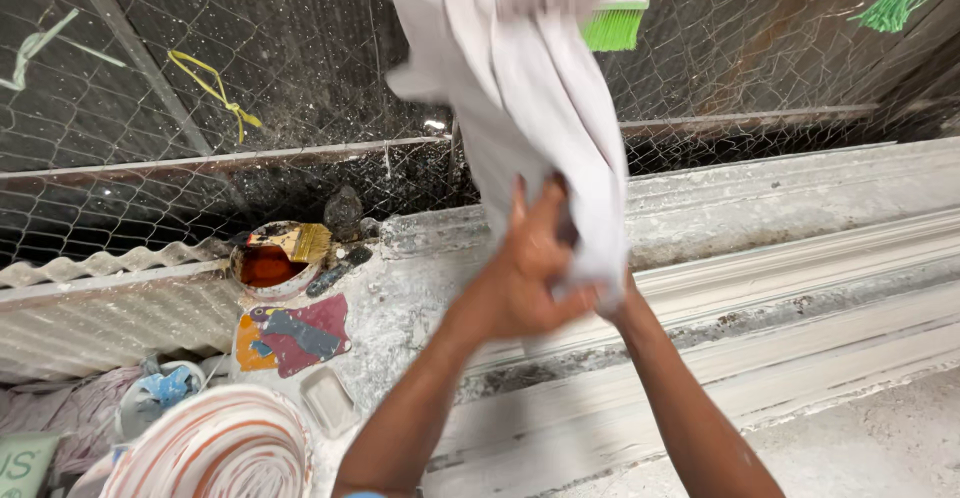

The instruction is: The person wipes a long white molded molding with a cloth, then uses a scraper to remove residue from the molding's grooves and edges. The person handles a bucket, a scraper, and a cloth while working on the molding.

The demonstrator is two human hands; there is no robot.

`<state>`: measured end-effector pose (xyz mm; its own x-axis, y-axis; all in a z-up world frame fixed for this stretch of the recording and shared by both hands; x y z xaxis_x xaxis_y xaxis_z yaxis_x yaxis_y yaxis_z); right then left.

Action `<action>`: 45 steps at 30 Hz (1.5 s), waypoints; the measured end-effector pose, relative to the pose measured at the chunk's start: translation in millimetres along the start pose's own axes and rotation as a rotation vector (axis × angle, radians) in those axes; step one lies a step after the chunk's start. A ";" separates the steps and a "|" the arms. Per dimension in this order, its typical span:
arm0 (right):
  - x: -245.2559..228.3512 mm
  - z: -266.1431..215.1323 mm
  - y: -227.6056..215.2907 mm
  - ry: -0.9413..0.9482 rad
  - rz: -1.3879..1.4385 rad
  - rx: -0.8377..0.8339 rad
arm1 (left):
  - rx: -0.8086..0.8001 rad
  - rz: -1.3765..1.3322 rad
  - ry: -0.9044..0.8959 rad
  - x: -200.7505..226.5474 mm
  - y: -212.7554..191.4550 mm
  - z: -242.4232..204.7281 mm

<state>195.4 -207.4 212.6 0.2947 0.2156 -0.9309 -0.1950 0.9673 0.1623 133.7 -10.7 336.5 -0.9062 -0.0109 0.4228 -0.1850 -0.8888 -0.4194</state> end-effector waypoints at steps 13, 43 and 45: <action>-108.8 -45.4 37.1 -0.138 0.132 -0.231 | -0.161 -0.188 -0.235 152.2 129.3 -105.2; -98.0 -270.3 -102.3 0.114 -1.281 -0.651 | -0.314 -0.406 -0.727 224.5 115.8 -236.5; -103.7 -257.6 -89.4 -0.100 -1.271 -0.534 | -0.144 -0.329 -0.959 192.7 103.1 -241.3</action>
<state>-58.7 -350.6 210.4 0.5996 -0.7366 -0.3129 -0.0691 0.3418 -0.9372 -151.8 6.2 180.9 -0.1279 -0.1943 0.9726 -0.4711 -0.8510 -0.2320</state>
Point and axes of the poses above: each hand's wrist, its own z-axis towards the middle knuckle, its own y-axis out of the palm, x = y × z, the point moved 3 cm from there along z, towards the middle knuckle, and after that the axes turned 5 degrees about -z, right-handed, at the moved point
